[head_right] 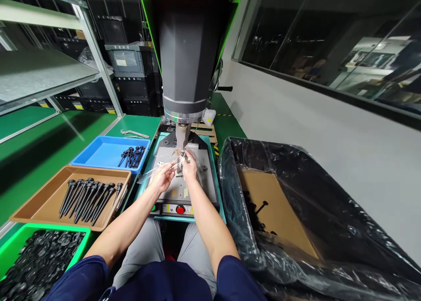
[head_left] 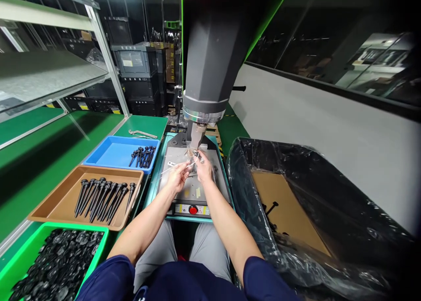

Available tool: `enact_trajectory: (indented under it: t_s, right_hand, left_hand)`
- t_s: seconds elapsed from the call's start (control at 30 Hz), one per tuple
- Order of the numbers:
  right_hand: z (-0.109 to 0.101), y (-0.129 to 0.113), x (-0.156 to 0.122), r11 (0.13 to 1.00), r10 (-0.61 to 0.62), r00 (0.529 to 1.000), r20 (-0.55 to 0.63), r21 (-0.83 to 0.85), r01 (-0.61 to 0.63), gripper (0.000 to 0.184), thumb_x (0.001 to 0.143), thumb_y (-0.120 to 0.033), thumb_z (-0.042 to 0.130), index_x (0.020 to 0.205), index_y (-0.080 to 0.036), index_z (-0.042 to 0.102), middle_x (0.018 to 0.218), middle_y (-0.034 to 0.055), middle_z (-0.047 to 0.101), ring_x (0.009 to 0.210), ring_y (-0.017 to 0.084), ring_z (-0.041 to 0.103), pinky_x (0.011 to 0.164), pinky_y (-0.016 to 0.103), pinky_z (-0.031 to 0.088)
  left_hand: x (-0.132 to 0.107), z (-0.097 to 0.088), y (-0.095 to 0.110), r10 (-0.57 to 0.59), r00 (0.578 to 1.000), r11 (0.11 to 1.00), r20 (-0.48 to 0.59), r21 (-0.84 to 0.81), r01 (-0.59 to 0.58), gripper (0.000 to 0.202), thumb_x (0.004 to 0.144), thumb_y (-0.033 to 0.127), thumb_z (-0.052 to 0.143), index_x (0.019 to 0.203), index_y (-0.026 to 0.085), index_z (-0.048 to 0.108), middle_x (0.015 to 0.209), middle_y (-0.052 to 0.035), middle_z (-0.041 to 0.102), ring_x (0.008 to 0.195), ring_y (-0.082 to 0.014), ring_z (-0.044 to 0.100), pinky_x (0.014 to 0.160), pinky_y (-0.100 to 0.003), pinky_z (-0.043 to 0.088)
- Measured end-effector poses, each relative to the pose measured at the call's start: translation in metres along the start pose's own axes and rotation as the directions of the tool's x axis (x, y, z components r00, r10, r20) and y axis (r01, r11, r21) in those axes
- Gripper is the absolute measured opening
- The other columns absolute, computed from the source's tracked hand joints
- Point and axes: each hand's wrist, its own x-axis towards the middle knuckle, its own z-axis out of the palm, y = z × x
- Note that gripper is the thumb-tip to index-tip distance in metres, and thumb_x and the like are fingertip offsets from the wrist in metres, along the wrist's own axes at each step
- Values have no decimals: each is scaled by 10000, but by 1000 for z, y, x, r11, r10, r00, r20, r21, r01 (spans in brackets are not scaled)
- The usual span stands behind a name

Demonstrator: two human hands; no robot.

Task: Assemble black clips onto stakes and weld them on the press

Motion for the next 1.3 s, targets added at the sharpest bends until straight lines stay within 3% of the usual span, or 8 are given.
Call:
enact_trajectory:
  t_s: [0.17, 0.33, 0.47, 0.57, 0.77, 1.07, 1.3]
  right_hand:
    - [11, 6, 16, 991, 113, 993, -14, 73, -112, 413, 749, -396, 698, 1126, -225, 700, 1138, 63, 716, 1103, 233, 632, 963, 380, 507]
    - [9, 10, 28, 972, 203, 979, 32, 116, -205, 493, 671, -375, 750, 1121, -187, 679, 976, 56, 741, 877, 222, 679, 843, 371, 540]
    - [4, 8, 32, 970, 159, 981, 112, 168, -176, 434, 733, -412, 695, 1097, -176, 691, 1051, 68, 738, 928, 229, 678, 860, 371, 529]
    - [3, 6, 34, 980, 141, 985, 98, 128, -153, 364, 734, -417, 676, 997, -170, 720, 1043, 71, 742, 972, 234, 669, 878, 357, 512]
    - [4, 11, 36, 965, 186, 976, 114, 167, -204, 371, 663, -389, 740, 956, -169, 680, 883, 52, 736, 799, 203, 674, 763, 329, 524]
    - [-8, 27, 29, 928, 212, 971, 112, 288, -236, 489, 698, -420, 753, 1137, -214, 684, 1139, 82, 724, 1069, 261, 676, 927, 424, 534]
    - [-23, 41, 18, 910, 301, 949, 89, 269, -314, 606, 654, -433, 790, 1207, -212, 678, 1322, 115, 647, 1238, 302, 595, 1028, 482, 472]
  left_hand:
    - [6, 3, 4, 7, 1000, 1000, -1, 8, -7, 109, 746, 158, 780, 813, 138, 696, 1071, -91, 755, 739, -115, 704, 574, -181, 515]
    - [11, 3, 5, -7, 1000, 1000, -5, -4, 6, 114, 742, 157, 785, 819, 135, 704, 1051, -90, 758, 728, -111, 695, 566, -180, 514]
    - [13, 2, 5, -15, 1000, 1000, -25, -21, 14, 113, 731, 139, 789, 800, 131, 700, 992, -81, 765, 721, -110, 694, 555, -171, 520]
    - [14, 2, 6, -10, 1000, 1000, -19, -22, 9, 122, 718, 138, 800, 785, 132, 698, 1024, -80, 762, 724, -106, 693, 552, -167, 524]
    - [15, 1, 7, 3, 1000, 1000, -6, -19, -3, 128, 714, 149, 806, 781, 129, 699, 1018, -74, 761, 708, -96, 683, 545, -165, 522]
    - [22, -4, 2, 13, 1000, 1000, -19, 19, -13, 183, 682, 177, 830, 762, 139, 670, 1158, -86, 731, 757, -108, 698, 583, -173, 517]
    - [18, -6, -3, 21, 1000, 998, -17, 59, -20, 173, 681, 198, 828, 744, 152, 674, 1121, -69, 743, 745, -92, 687, 568, -160, 510]
